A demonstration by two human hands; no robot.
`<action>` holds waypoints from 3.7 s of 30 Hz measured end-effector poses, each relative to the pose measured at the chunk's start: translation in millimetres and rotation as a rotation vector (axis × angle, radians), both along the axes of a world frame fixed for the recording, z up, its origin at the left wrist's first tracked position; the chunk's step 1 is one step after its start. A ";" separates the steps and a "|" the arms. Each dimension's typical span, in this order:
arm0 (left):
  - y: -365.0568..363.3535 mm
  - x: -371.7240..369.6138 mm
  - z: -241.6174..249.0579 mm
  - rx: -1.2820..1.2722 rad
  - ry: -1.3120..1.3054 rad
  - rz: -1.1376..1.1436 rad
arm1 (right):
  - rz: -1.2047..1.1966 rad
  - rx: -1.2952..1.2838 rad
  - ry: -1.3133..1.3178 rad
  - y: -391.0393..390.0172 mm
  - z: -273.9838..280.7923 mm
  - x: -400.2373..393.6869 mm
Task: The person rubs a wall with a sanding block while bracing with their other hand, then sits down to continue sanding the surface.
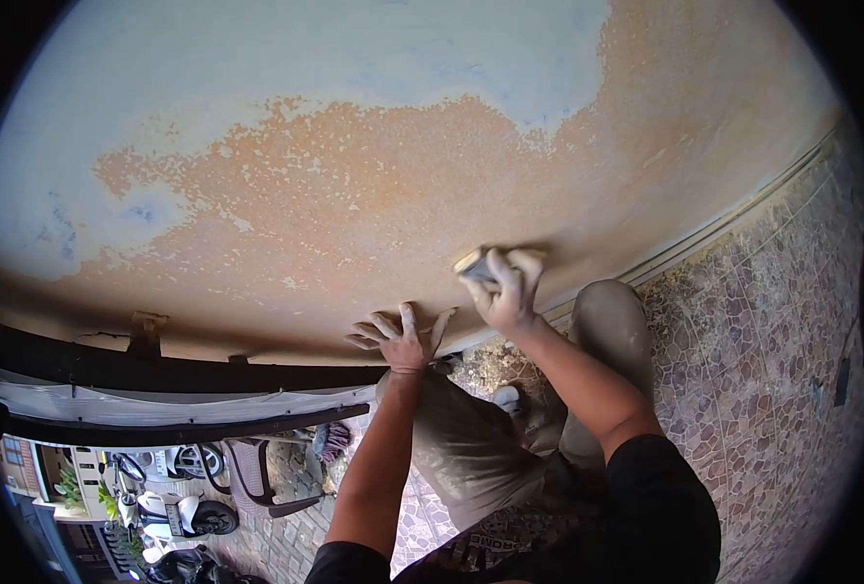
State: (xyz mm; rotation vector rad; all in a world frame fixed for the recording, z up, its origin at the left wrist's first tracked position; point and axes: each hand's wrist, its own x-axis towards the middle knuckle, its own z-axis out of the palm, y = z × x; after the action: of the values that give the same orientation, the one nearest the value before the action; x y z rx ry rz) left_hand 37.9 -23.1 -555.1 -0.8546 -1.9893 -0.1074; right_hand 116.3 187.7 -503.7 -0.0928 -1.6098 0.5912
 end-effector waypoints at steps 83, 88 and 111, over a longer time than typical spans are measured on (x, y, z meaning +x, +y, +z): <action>-3.5 3.2 2.0 -0.027 -0.016 0.029 | -0.150 -0.388 0.137 45.2 87.7 5.3; -3.3 -1.8 2.1 -0.035 0.005 0.024 | -0.001 0.154 -0.113 -5.7 -18.3 8.2; -4.3 0.1 -0.8 -0.044 -0.005 0.029 | -0.022 0.006 0.012 -4.2 -18.4 -4.4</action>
State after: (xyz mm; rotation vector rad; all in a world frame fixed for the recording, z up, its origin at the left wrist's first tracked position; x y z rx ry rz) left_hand 37.9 -27.4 -555.8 -0.8540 -2.0143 -0.0495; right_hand 111.8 183.4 -522.0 -0.1024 -1.5966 0.5692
